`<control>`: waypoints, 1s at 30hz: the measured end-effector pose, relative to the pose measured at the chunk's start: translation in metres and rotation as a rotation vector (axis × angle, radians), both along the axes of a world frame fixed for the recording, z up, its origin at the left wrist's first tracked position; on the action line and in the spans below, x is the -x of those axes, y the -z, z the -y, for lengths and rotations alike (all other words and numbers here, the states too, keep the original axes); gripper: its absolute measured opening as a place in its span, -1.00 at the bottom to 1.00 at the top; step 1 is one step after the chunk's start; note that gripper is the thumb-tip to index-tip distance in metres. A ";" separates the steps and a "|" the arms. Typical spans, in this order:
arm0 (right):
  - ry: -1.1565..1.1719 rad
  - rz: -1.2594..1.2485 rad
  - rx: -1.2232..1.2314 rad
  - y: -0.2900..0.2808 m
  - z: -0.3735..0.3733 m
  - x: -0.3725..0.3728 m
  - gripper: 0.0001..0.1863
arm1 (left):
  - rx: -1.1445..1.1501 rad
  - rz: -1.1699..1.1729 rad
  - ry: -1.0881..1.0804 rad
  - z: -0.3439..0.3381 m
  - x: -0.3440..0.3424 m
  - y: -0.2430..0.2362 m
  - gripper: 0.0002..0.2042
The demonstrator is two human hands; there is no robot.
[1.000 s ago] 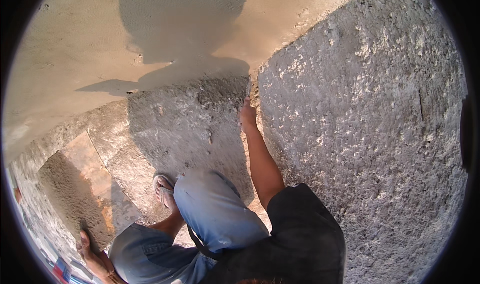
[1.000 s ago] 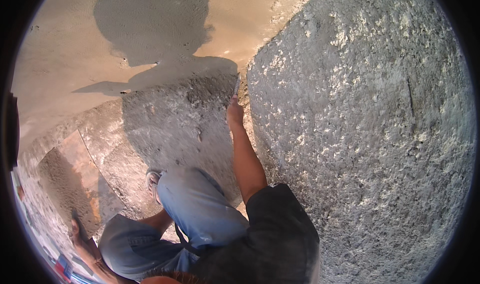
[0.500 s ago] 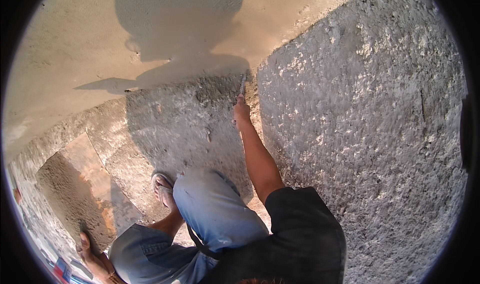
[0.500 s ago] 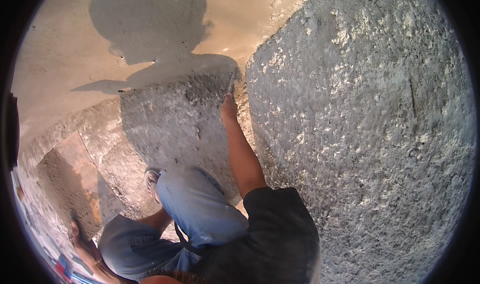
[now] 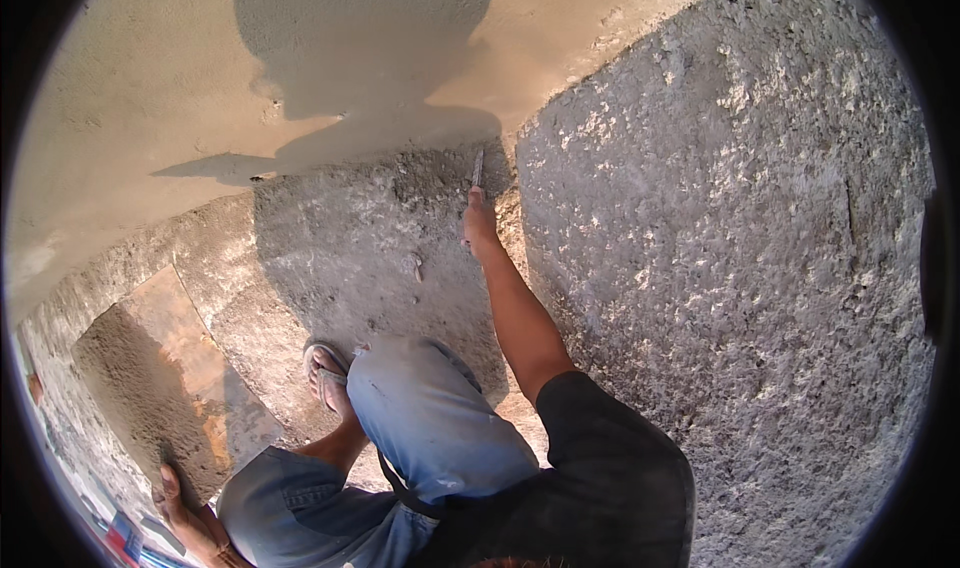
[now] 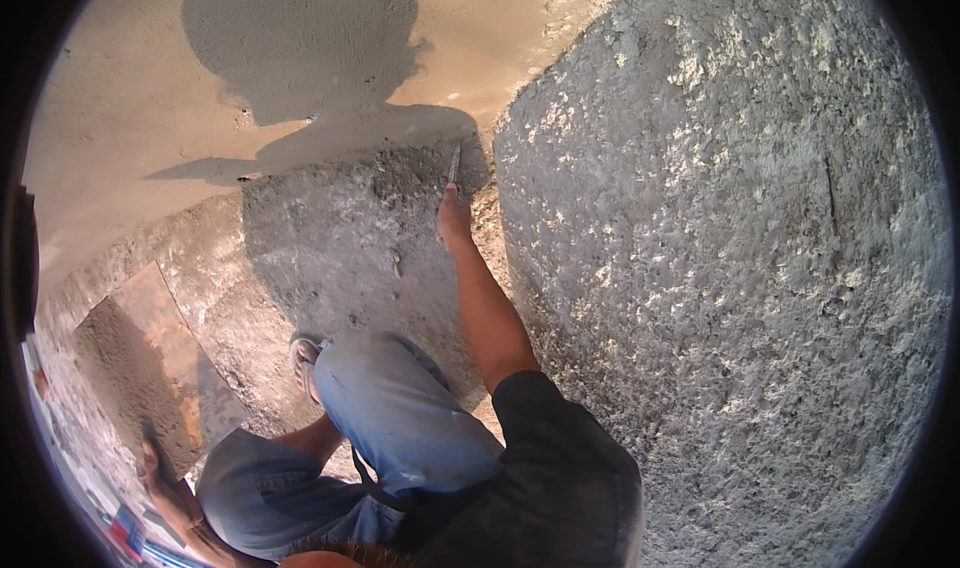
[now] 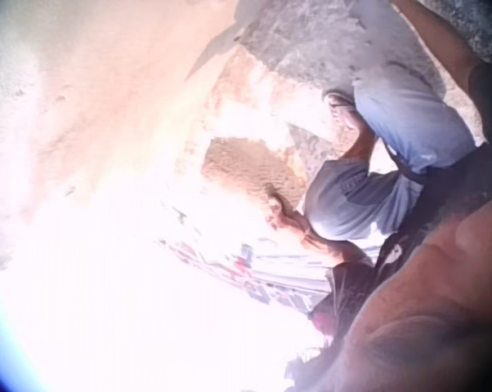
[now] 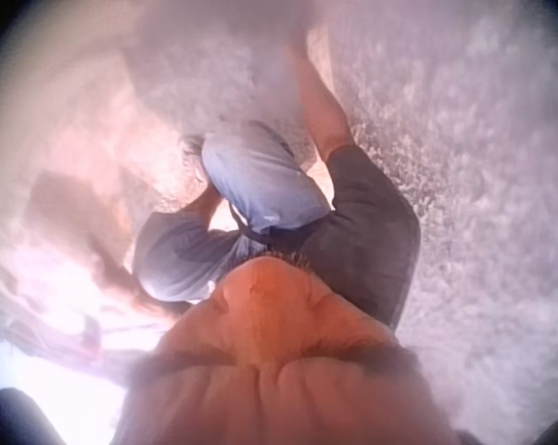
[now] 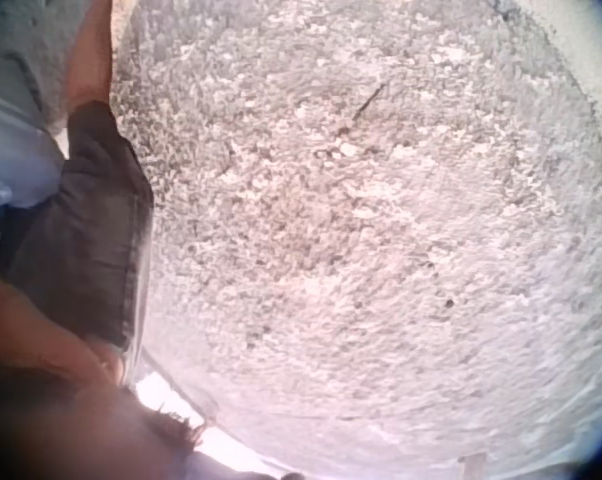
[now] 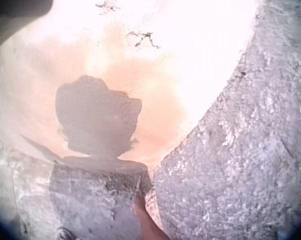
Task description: The person applies plaster to a rough wall surface using a float and a pointed tool to smooth the finish.
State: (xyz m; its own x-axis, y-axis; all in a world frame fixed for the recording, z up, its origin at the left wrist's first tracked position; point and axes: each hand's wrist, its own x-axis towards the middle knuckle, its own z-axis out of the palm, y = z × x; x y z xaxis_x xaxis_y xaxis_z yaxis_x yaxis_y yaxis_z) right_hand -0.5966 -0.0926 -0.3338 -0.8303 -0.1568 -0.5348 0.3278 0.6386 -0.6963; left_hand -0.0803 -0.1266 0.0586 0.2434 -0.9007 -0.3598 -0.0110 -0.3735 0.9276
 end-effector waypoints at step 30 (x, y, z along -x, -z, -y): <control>-0.143 0.033 0.088 0.007 0.022 -0.051 -0.30 | 0.004 0.059 -0.040 -0.002 0.005 -0.006 -0.48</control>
State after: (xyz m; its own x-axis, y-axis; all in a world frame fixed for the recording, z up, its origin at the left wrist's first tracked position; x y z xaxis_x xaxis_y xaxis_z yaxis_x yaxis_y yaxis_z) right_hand -0.5458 -0.1148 -0.3409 -0.7785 -0.3195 -0.5402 0.2618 0.6170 -0.7421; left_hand -0.0849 -0.1248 0.0649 0.3002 -0.8911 -0.3404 -0.0504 -0.3711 0.9272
